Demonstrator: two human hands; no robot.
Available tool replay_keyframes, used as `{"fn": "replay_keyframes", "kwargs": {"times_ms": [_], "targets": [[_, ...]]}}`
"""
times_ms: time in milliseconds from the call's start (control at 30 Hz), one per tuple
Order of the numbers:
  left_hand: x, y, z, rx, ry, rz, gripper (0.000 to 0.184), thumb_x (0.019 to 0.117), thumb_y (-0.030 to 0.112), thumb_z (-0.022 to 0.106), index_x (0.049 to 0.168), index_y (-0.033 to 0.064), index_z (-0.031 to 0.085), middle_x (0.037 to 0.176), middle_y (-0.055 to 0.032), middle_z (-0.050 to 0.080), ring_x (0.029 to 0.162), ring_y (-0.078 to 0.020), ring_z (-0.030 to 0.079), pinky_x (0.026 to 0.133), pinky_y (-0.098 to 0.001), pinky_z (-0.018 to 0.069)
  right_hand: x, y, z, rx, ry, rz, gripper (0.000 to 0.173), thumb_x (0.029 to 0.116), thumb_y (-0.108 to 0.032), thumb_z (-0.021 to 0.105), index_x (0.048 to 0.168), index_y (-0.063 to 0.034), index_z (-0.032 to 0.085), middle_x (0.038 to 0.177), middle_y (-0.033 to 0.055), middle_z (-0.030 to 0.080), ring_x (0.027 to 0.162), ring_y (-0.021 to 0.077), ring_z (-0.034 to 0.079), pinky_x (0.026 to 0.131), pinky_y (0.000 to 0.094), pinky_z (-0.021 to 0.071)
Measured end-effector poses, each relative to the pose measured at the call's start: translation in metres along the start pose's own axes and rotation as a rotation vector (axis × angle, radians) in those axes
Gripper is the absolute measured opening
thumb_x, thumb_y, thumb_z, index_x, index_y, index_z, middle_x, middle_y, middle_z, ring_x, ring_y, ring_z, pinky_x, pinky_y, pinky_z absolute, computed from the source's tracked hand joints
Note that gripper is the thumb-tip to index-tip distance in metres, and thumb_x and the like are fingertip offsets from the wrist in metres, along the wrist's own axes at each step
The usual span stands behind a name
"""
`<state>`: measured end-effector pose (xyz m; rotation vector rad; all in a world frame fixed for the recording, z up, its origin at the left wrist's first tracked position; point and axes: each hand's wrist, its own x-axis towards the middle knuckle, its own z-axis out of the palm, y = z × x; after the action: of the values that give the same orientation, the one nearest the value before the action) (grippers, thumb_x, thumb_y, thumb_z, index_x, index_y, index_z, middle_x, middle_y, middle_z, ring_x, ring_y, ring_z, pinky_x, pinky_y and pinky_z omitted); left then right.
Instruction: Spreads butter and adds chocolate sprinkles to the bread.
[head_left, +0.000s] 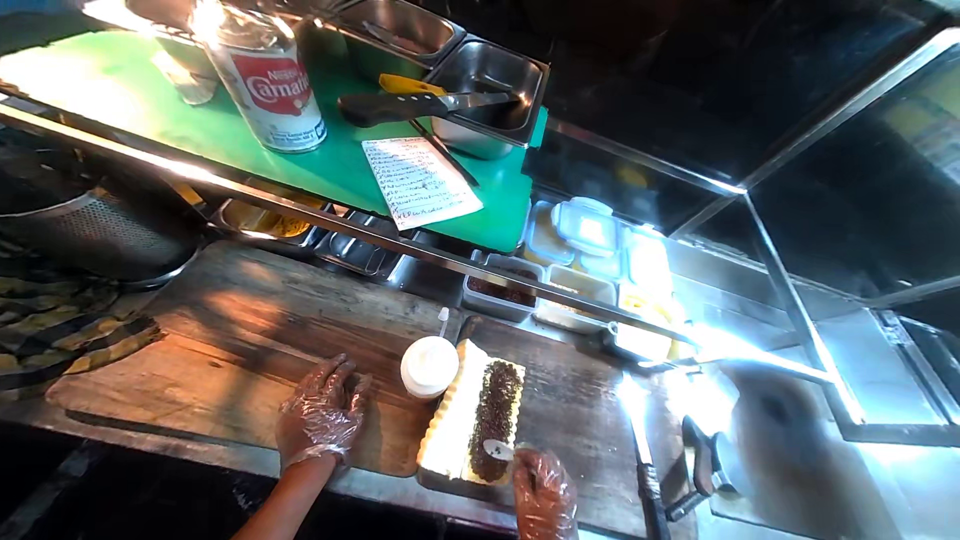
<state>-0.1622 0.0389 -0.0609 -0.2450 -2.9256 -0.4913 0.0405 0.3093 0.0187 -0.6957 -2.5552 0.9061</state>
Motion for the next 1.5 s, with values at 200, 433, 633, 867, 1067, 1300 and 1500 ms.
{"fn": "replay_keyframes", "kwargs": {"times_ms": [200,433,633,867,1067,1300,1500], "targets": [[0.000,-0.001,0.001,-0.005,0.012,0.010,0.058,0.0972,0.058,0.043,0.124,0.0170,0.073,0.139,-0.0047,0.066,0.132,-0.0291,0.059,0.108,-0.0533,0.0456,0.025,0.018,0.014,-0.046,0.153,-0.052,0.013,0.0821,-0.011,0.070,0.090,-0.0035,0.078,0.086,0.0082,0.076,0.080,0.0159,0.074,0.075,0.0299,0.0621],[0.001,0.003,-0.003,-0.007,-0.023,-0.008,0.056,0.0972,0.055,0.043,0.126,0.0164,0.072,0.141,-0.0060,0.064,0.134,-0.0310,0.058,0.107,-0.0573,0.0447,0.035,0.011,0.012,0.034,0.142,-0.054,0.013,0.0821,-0.007,0.070,0.092,-0.0026,0.078,0.089,0.0084,0.076,0.083,0.0140,0.075,0.079,0.0281,0.0621],[0.001,0.000,0.002,0.021,0.021,0.008,0.056,0.0972,0.057,0.043,0.125,0.0190,0.073,0.139,-0.0042,0.066,0.132,-0.0280,0.060,0.107,-0.0531,0.0462,0.043,0.025,0.026,-0.030,0.159,-0.147,0.014,0.0806,-0.009,0.072,0.092,-0.0025,0.078,0.089,0.0094,0.076,0.082,0.0166,0.075,0.077,0.0297,0.0626],[0.001,0.000,0.001,0.016,0.025,0.010,0.057,0.0972,0.057,0.042,0.125,0.0184,0.073,0.139,-0.0039,0.066,0.132,-0.0275,0.060,0.106,-0.0522,0.0472,0.053,0.029,0.023,0.032,0.129,-0.175,0.015,0.0814,-0.008,0.071,0.094,-0.0031,0.078,0.091,0.0084,0.076,0.084,0.0137,0.074,0.080,0.0267,0.0618],[0.001,-0.001,0.003,0.014,0.013,-0.001,0.058,0.0968,0.059,0.042,0.124,0.0188,0.073,0.139,-0.0031,0.066,0.132,-0.0272,0.060,0.107,-0.0516,0.0463,0.072,0.041,0.027,-0.087,0.175,-0.242,0.015,0.0860,-0.012,0.067,0.089,-0.0029,0.078,0.087,0.0092,0.076,0.080,0.0179,0.075,0.075,0.0305,0.0627],[0.000,-0.003,0.006,0.019,0.029,0.005,0.056,0.0968,0.056,0.042,0.124,0.0191,0.073,0.139,-0.0025,0.066,0.132,-0.0266,0.060,0.107,-0.0512,0.0463,0.068,0.035,0.028,-0.077,0.133,-0.319,0.015,0.0856,-0.012,0.068,0.092,-0.0032,0.078,0.089,0.0094,0.076,0.081,0.0170,0.075,0.076,0.0290,0.0627],[0.002,0.000,0.003,0.022,0.026,0.010,0.056,0.0976,0.057,0.041,0.124,0.0186,0.073,0.139,-0.0034,0.066,0.132,-0.0279,0.060,0.106,-0.0529,0.0468,0.085,0.035,0.022,-0.123,0.126,-0.261,0.017,0.0864,-0.014,0.065,0.091,-0.0034,0.078,0.088,0.0097,0.076,0.080,0.0192,0.075,0.074,0.0324,0.0627]]}}
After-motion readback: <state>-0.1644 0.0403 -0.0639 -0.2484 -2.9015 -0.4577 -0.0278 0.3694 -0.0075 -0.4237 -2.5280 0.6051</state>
